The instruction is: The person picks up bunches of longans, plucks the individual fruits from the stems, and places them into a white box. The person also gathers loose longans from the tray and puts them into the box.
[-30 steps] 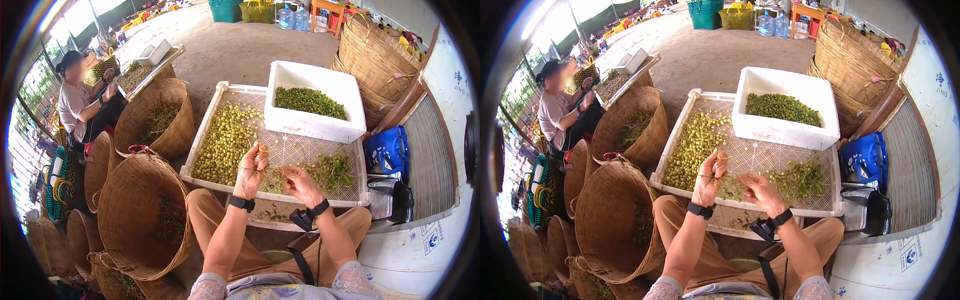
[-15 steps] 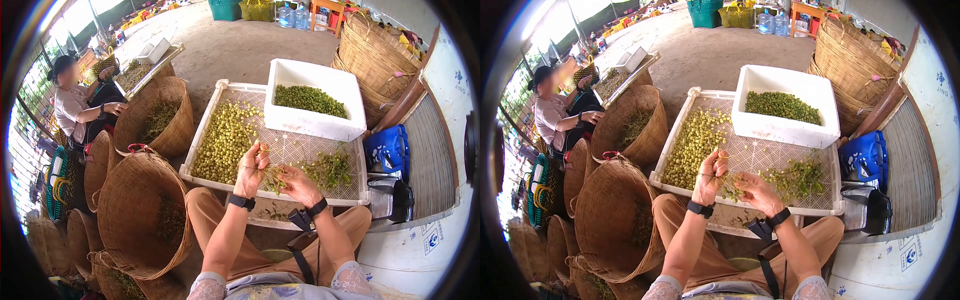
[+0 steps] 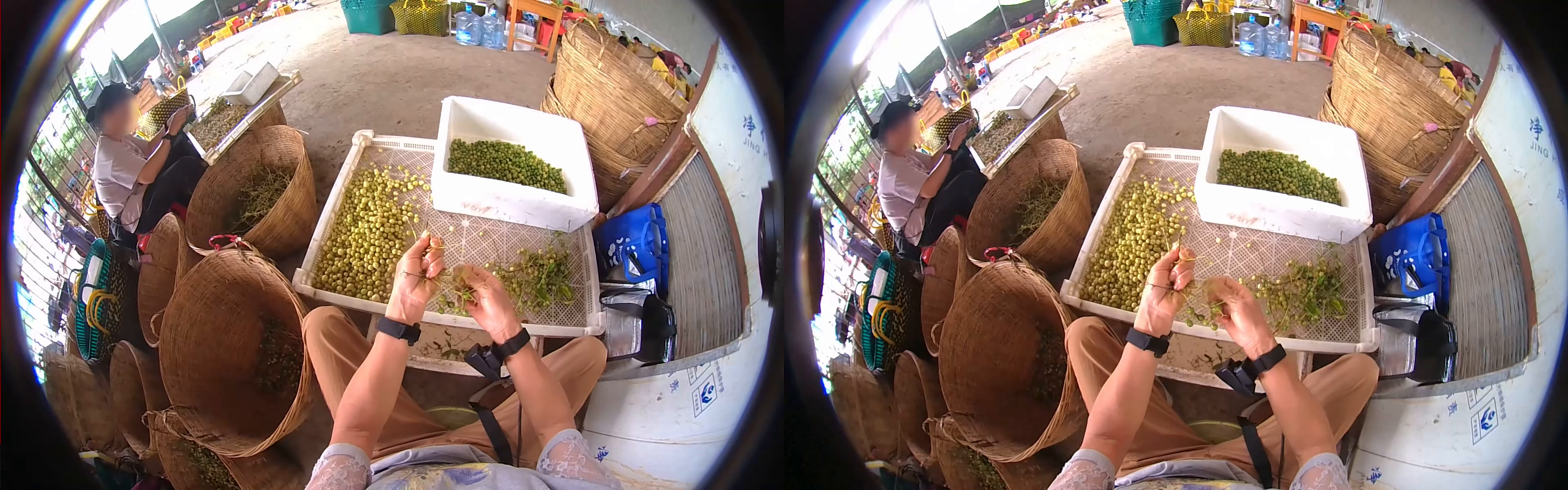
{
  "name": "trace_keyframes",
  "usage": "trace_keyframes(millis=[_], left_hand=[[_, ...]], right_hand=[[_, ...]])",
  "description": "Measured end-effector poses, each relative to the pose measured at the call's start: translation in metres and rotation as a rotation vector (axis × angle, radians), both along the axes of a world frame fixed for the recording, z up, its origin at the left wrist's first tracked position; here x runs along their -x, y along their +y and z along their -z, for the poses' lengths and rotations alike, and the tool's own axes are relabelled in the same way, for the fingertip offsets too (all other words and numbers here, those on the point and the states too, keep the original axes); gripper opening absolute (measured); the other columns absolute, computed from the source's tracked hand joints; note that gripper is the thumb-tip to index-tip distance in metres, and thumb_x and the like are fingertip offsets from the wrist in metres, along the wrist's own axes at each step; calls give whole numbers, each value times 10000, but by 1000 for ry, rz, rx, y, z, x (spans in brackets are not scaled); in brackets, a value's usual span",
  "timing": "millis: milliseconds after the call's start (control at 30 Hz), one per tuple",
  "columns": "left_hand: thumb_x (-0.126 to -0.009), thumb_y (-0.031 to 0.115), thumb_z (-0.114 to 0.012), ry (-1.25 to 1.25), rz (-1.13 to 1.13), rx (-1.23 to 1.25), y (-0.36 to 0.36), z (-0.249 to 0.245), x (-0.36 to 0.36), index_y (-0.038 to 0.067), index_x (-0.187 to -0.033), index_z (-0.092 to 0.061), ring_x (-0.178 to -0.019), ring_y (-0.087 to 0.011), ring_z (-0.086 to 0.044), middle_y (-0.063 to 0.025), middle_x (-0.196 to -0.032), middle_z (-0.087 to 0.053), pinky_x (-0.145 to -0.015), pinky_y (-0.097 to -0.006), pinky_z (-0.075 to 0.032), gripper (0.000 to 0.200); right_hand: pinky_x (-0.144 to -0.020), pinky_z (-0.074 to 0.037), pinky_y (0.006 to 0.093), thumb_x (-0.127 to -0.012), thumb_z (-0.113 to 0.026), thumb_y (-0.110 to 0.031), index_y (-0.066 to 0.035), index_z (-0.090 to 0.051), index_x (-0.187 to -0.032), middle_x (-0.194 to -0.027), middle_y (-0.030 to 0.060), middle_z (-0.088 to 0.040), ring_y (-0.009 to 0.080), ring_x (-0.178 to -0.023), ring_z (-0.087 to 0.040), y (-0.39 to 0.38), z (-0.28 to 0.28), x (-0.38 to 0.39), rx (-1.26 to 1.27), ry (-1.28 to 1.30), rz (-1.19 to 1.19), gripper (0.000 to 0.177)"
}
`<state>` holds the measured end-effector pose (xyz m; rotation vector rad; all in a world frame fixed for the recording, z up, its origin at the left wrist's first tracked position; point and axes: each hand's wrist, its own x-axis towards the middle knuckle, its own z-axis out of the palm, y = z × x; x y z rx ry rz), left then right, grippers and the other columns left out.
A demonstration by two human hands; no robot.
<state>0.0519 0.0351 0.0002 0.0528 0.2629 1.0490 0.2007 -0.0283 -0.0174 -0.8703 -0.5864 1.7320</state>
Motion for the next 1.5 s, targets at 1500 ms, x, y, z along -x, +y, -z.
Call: trace_keyframes(millis=[1500], left_hand=[[-936, 201, -425, 1, -78, -46, 13, -15, 27, 44, -794, -460, -443, -67, -255, 29, -539, -315, -380, -204, -224, 214]], right_hand=[[-526, -374, 217, -873, -531, -154, -8, -542, -884, -760, 65, -519, 114, -607, -447, -22, -13, -4, 16, 211, -176, 147]])
